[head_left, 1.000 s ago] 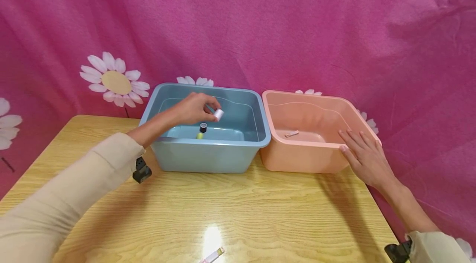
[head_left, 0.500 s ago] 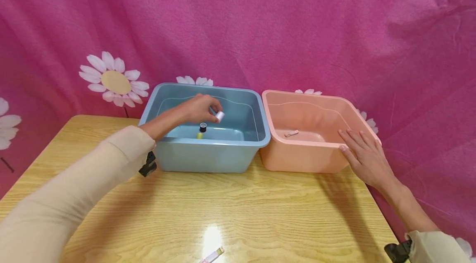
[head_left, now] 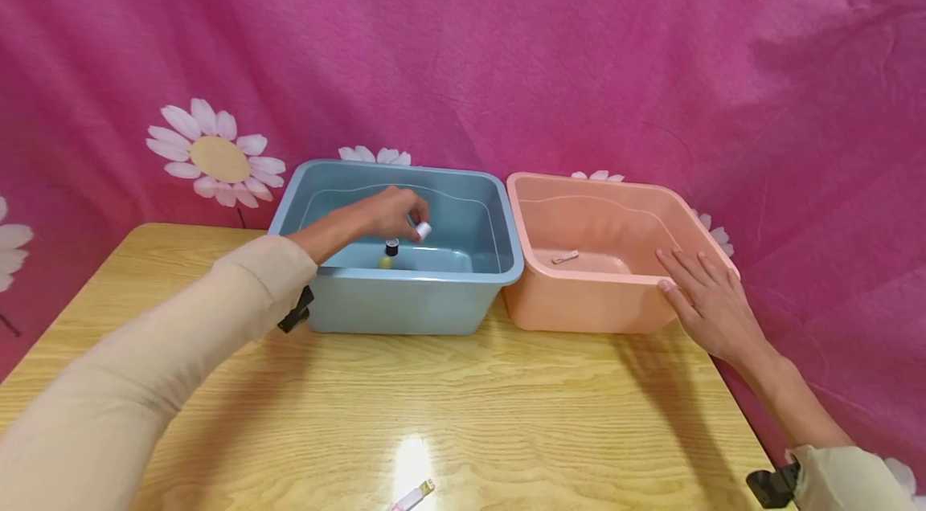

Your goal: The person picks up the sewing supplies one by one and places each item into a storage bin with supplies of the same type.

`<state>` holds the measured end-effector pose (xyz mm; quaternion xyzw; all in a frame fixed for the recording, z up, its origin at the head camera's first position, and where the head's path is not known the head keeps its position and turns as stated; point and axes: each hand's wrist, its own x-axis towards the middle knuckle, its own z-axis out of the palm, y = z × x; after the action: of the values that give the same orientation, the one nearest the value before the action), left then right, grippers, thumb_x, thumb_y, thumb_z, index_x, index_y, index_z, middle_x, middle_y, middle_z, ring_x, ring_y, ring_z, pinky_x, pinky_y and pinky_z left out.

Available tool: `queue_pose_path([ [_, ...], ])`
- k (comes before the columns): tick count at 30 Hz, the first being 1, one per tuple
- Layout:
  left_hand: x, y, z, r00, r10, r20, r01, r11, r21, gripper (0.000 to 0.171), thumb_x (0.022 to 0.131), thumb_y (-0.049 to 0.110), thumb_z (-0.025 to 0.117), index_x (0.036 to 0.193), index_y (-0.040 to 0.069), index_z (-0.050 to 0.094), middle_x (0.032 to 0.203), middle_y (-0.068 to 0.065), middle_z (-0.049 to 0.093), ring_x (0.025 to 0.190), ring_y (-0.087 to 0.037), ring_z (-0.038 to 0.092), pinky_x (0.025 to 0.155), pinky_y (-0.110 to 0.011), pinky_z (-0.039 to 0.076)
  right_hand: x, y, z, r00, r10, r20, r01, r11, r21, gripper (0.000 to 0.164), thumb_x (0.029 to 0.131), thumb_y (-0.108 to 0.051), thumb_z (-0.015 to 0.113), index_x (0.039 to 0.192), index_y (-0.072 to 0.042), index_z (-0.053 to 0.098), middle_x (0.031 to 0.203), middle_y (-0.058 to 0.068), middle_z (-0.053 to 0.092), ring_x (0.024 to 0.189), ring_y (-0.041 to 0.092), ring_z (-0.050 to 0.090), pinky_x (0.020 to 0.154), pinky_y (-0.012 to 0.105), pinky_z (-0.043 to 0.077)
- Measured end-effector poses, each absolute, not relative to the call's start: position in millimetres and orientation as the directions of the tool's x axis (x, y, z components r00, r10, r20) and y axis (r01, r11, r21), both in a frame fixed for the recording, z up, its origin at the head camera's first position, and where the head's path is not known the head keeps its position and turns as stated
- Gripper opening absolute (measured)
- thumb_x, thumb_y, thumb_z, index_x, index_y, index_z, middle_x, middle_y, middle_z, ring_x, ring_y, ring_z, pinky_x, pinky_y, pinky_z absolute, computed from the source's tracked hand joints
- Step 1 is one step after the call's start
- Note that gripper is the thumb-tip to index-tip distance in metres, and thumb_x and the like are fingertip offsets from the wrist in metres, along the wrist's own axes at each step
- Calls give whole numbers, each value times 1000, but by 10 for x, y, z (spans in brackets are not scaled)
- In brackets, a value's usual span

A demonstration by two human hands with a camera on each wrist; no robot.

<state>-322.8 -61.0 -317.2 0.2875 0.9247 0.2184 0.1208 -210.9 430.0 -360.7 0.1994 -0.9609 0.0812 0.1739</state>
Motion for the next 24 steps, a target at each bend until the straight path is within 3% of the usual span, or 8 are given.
queue_pose_path([
  [24, -3412, -536, -3382, -823, 536, -189, 428, 802, 416, 24, 91, 8, 73, 113, 0, 68, 110, -14, 66, 99, -25, 61, 86, -37, 53, -2141, 4309, -3621, -834, -386, 394, -442, 895, -59, 49, 106, -28, 47, 152, -13, 43, 147, 26, 44, 140, 49, 27, 109, 69, 12],
])
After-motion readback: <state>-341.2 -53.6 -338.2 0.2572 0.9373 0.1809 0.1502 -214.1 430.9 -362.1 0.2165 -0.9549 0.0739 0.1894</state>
